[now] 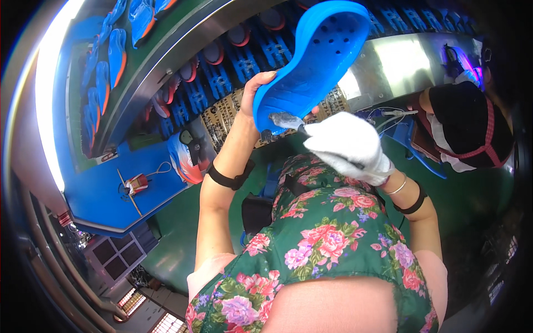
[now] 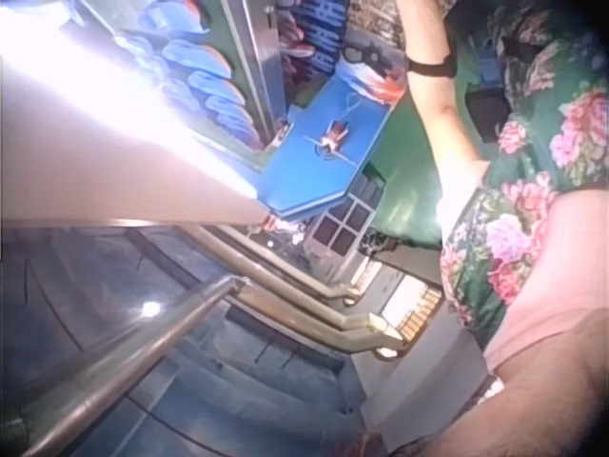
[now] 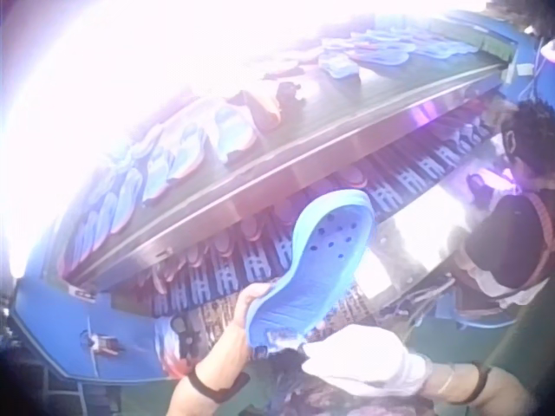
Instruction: Applying adhesive to the bottom of shoe soles using a brush on an assembly line.
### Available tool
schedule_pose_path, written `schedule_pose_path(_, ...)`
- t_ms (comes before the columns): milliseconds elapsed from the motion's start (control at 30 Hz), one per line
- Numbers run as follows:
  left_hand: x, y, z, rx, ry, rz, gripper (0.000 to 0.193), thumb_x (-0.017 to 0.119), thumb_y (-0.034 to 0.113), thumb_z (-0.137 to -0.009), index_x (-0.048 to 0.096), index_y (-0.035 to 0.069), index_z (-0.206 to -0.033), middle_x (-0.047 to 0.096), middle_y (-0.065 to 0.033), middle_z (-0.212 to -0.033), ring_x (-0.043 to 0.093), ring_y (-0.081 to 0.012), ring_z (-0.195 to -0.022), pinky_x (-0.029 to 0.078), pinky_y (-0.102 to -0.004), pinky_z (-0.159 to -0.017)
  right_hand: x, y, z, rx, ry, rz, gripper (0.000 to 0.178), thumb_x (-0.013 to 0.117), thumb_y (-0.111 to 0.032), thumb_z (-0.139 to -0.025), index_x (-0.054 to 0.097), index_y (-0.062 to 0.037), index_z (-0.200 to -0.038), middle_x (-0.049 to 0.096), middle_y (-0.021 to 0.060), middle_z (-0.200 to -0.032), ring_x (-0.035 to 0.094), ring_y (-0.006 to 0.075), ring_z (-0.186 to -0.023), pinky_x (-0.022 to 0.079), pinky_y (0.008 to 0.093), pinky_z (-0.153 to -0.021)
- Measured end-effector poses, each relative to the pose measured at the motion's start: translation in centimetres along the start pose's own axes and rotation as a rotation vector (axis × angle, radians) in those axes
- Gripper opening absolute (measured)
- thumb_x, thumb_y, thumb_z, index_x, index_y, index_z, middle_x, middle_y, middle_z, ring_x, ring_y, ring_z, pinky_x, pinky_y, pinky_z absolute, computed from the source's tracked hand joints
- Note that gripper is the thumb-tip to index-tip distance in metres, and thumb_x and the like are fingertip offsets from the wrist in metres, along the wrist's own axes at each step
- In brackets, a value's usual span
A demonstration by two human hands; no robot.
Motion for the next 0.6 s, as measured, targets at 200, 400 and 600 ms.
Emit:
schedule_pose_path(200,0.8,0.3,-1.0,0.078,-0.108,0.047,0.087,0.056,0.055,-0.09,0.038,-0.005,-0.153,0.054,-0.0329,-0.14,0.062,-0.05,-0.114,0.052,-0.0596,-0.098,1.2,0.3,0.2,0.166,0.032,-0.351,0.025,0.084,-0.003,-0.076,0.079,-0.0092,-0.1,0.077,0.01,-0.098,0.073,0.0247,-0.085,0.058,0.0348,-0.075)
schedule_pose_path(400,-0.1,1.1,-1.4,0.178,0.073,-0.095,0.104,0.063,0.067,-0.084,0.032,-0.002,-0.156,0.049,-0.0251,-0.142,0.056,-0.038,-0.101,0.044,-0.0486,-0.082,1.6,0.7,0.2,0.222,0.075,-0.224,0.02,0.083,-0.004,-0.08,0.078,-0.0077,-0.099,0.077,0.0098,-0.097,0.073,0.0227,-0.084,0.058,0.0347,-0.075)
schedule_pose_path(600,0.4,1.1,-2.3,0.21,-0.016,0.01,0.1,0.059,0.067,-0.086,0.034,-0.001,-0.155,0.05,-0.0244,-0.141,0.055,-0.0383,-0.1,0.045,-0.0492,-0.082,0.8,4.7,0.7,0.442,0.13,-0.344,0.016,0.081,-0.002,-0.082,0.079,-0.0048,-0.097,0.077,0.0107,-0.096,0.074,0.0182,-0.087,0.059,0.0309,-0.078)
Point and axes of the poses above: each hand's wrist, its own z-axis away from the middle knuckle, its own x-axis out of the palm, y = z × x, the point moved 10 cm from there along -z, towards the middle knuckle
